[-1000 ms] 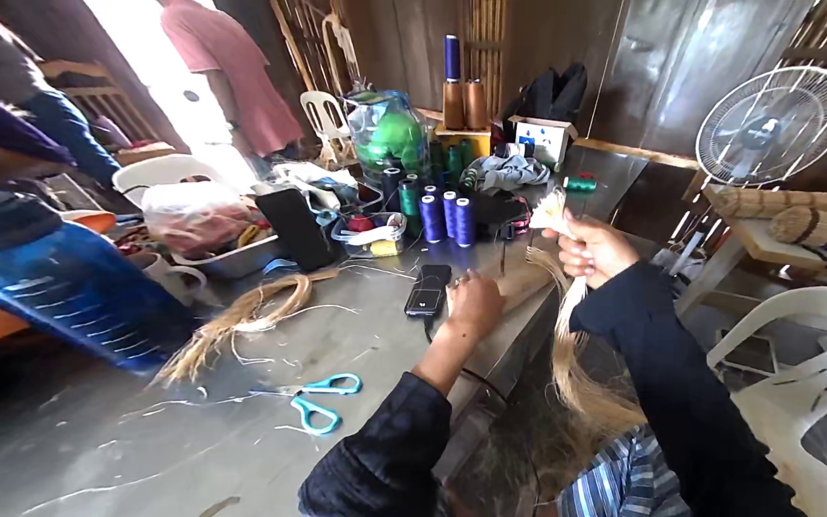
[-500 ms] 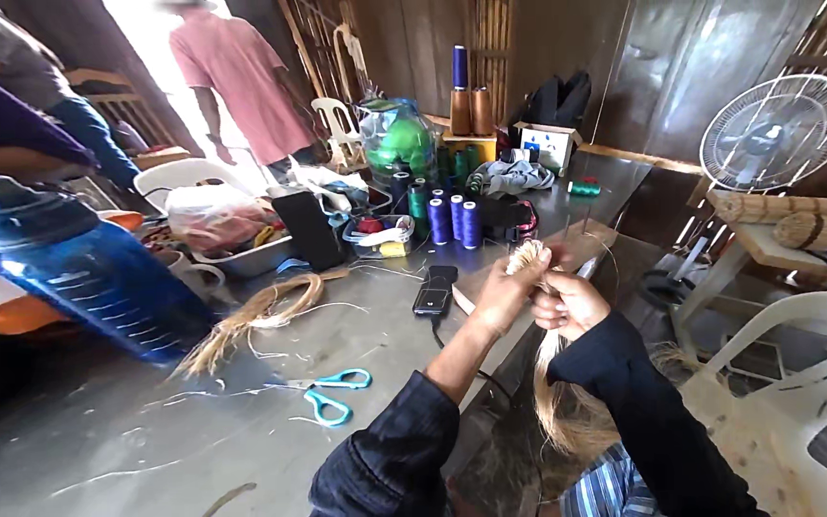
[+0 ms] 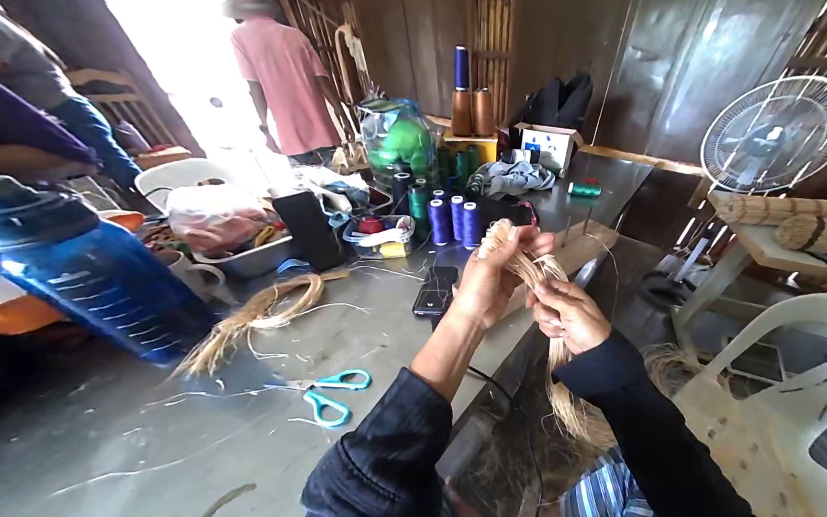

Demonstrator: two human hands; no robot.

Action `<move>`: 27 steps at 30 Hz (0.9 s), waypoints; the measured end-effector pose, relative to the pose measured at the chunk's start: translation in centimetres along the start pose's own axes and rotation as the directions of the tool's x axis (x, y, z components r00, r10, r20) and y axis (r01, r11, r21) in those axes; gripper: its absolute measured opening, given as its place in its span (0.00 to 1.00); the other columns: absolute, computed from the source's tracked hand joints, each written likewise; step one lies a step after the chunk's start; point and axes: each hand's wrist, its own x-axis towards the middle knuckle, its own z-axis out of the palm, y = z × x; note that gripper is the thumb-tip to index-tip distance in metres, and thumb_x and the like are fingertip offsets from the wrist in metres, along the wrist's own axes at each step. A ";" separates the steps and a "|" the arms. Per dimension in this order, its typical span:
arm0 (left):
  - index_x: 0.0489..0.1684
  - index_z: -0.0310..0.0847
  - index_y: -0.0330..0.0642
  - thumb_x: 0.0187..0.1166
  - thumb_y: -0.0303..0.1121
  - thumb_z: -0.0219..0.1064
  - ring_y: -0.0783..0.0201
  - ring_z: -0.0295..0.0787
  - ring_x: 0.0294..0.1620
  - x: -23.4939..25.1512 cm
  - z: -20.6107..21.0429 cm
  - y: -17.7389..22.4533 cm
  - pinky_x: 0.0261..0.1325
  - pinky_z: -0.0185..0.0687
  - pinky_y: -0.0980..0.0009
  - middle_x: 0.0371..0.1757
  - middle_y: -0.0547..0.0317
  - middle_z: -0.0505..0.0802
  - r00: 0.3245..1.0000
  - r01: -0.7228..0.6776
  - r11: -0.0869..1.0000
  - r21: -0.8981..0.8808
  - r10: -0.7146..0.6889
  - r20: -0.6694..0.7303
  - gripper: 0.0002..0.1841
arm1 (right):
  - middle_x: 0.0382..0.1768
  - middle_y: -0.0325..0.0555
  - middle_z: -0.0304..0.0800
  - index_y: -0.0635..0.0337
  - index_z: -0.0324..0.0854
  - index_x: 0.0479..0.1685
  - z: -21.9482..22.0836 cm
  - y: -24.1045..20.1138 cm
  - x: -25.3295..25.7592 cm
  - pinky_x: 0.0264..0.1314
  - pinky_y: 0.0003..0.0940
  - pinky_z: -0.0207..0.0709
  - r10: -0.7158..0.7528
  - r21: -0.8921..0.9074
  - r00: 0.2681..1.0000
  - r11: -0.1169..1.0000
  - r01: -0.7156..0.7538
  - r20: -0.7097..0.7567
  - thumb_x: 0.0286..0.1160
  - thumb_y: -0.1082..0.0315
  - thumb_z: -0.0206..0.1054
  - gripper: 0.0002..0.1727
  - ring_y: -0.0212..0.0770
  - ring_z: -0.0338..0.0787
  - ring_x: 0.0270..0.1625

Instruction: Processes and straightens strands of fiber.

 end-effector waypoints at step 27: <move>0.23 0.69 0.56 0.97 0.46 0.33 0.82 0.58 0.09 0.5 -0.7 5.4 0.15 0.55 0.86 0.11 0.79 0.67 0.953 -0.166 0.971 -0.174 0.113 -0.281 0.27 | 0.65 0.74 0.85 0.65 0.78 0.75 -17.9 4.4 -12.3 0.75 0.72 0.67 0.387 -0.836 0.771 0.001 -0.548 -0.505 0.90 0.63 0.59 0.22 0.74 0.82 0.72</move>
